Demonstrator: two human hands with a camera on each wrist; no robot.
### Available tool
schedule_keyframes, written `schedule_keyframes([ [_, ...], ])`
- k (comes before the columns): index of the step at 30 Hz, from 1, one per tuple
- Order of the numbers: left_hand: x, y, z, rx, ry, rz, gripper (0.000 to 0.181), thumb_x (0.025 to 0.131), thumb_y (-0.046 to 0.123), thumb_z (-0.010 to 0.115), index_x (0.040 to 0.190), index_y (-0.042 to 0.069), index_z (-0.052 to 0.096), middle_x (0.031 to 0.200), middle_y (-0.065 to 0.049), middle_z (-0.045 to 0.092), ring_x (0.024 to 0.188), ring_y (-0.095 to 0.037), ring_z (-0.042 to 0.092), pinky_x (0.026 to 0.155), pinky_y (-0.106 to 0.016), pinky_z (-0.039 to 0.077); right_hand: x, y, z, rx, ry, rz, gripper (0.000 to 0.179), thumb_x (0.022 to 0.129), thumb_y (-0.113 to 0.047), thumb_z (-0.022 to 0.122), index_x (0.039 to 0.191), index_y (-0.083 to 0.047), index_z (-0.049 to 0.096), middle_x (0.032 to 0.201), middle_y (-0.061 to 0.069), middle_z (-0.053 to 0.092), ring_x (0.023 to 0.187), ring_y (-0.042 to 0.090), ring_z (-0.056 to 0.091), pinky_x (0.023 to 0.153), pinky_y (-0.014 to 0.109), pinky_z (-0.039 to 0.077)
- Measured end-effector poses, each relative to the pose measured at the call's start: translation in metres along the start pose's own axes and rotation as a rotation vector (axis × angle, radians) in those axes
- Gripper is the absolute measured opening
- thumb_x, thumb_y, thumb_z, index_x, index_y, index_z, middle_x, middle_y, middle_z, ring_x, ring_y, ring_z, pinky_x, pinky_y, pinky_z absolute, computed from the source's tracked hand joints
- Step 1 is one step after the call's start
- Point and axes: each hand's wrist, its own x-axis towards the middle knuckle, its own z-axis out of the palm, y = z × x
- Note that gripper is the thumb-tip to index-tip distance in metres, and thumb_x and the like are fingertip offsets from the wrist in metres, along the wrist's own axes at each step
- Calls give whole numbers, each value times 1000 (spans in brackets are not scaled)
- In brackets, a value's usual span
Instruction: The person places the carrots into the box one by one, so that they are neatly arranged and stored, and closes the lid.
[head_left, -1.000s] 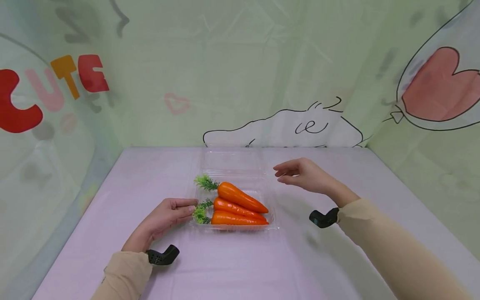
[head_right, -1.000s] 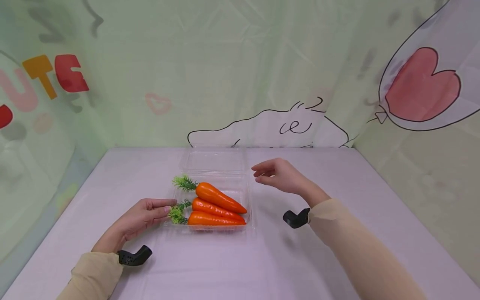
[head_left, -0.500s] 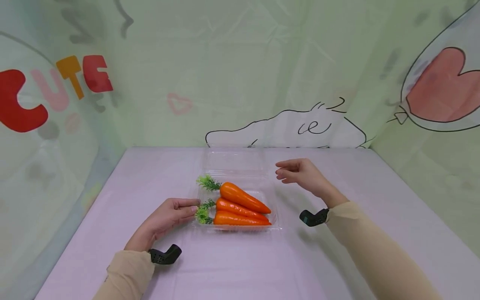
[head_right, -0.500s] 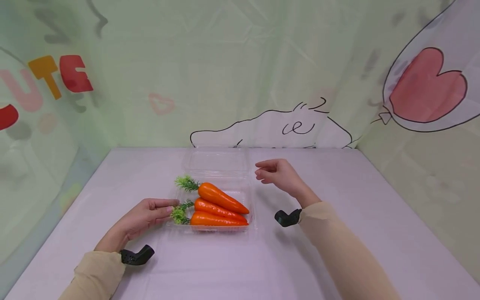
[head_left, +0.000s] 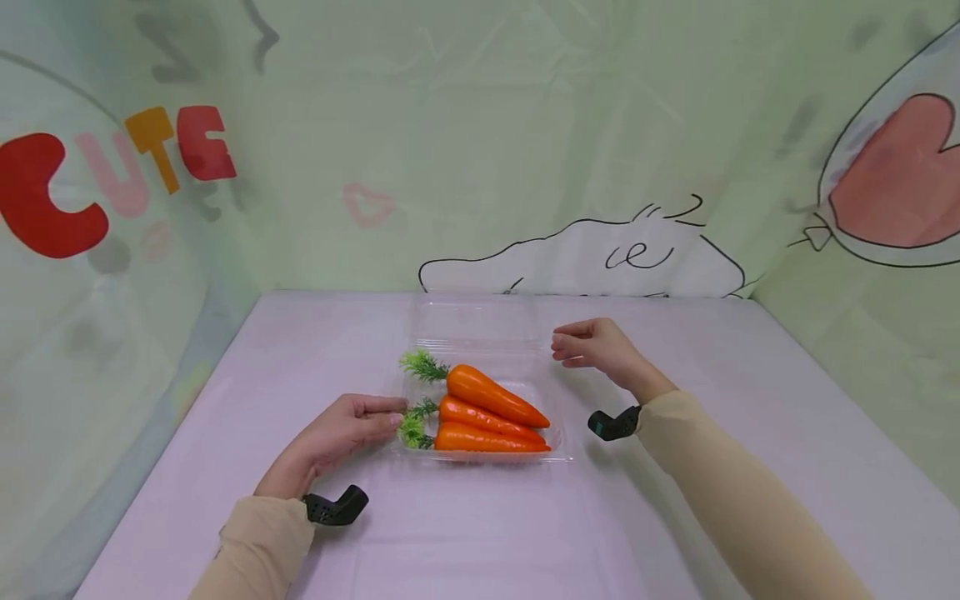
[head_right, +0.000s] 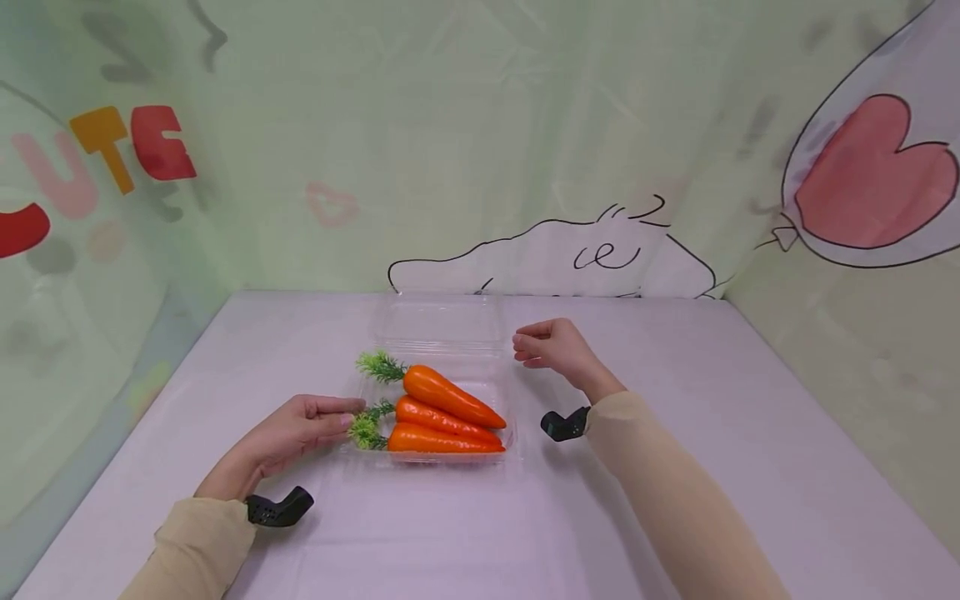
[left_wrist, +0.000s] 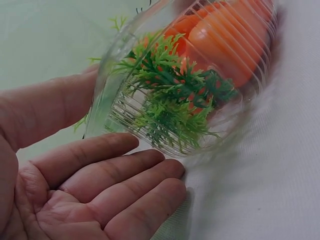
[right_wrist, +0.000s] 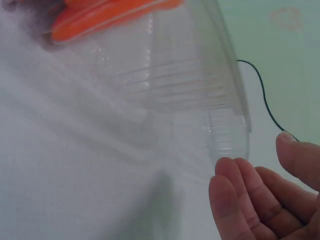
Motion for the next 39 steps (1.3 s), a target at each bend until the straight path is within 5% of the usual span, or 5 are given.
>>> schedule_keyframes([
  [20,-2,2,1,-16,-1,7,53,100,17,66,142,-11,52,150,-27,50,114,-5,64,104,-30,54,30,5,12,8,0,118,46,104,-23,61,136,10,59,117,20,74,91,14,70,90,28,62],
  [30,-2,4,2,-7,1,-3,52,100,17,66,142,-11,52,151,-27,50,113,-4,64,104,-29,55,30,6,14,22,31,92,44,103,-20,63,133,11,61,107,16,77,84,9,71,83,24,63],
  [39,0,2,0,-1,2,-8,54,100,19,67,143,-10,52,151,-26,50,114,-3,63,101,-24,54,27,3,16,8,87,57,41,101,-19,65,132,9,63,120,22,72,85,9,70,86,25,62],
])
